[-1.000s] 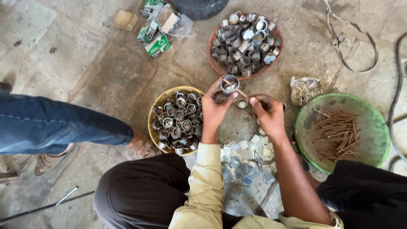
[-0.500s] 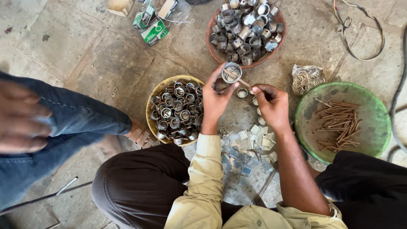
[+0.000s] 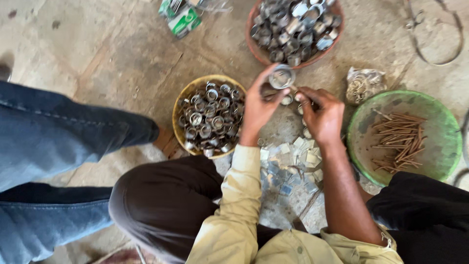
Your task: The person sits on the floor and repeatedly picks up small metal cups and thin rods. They insert the rods into the cups and place the assembled units into a yellow bowl. The person also moves a bowl of metal rings and arranges metal cups on the floor.
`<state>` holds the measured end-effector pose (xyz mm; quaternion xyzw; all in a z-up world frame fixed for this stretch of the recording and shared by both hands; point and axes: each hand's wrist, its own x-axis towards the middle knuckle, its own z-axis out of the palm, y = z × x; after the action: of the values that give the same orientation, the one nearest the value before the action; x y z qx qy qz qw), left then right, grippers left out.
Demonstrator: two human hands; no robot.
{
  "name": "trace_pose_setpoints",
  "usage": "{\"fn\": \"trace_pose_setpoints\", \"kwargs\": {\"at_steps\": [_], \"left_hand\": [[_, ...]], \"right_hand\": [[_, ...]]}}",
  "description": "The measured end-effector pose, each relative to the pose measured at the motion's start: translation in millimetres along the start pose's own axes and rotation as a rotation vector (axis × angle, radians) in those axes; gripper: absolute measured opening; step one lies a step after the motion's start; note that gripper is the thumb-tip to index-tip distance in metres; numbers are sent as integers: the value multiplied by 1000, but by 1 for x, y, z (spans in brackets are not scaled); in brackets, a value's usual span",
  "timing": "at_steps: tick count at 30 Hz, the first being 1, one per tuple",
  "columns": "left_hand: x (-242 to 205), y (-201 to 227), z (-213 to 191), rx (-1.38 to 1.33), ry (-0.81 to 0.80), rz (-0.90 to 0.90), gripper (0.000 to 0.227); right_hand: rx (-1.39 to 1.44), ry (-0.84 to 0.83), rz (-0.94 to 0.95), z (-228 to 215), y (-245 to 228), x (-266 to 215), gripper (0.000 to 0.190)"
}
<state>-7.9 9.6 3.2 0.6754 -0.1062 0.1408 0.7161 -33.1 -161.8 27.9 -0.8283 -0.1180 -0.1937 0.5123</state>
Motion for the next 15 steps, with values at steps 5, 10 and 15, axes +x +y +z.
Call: {"fn": "trace_pose_setpoints", "kwargs": {"at_steps": [5,10,15], "left_hand": [[-5,-26,21,339,43,148,68],[-22,-80,36,533,93,-12,63],[-31,-126,9,664,58,-269,55]], "right_hand": [[136,-57,314,18,30,-5,14],[265,-109,523,46,106,-29,22],[375,-220,689,56,178,-63,31]]}}
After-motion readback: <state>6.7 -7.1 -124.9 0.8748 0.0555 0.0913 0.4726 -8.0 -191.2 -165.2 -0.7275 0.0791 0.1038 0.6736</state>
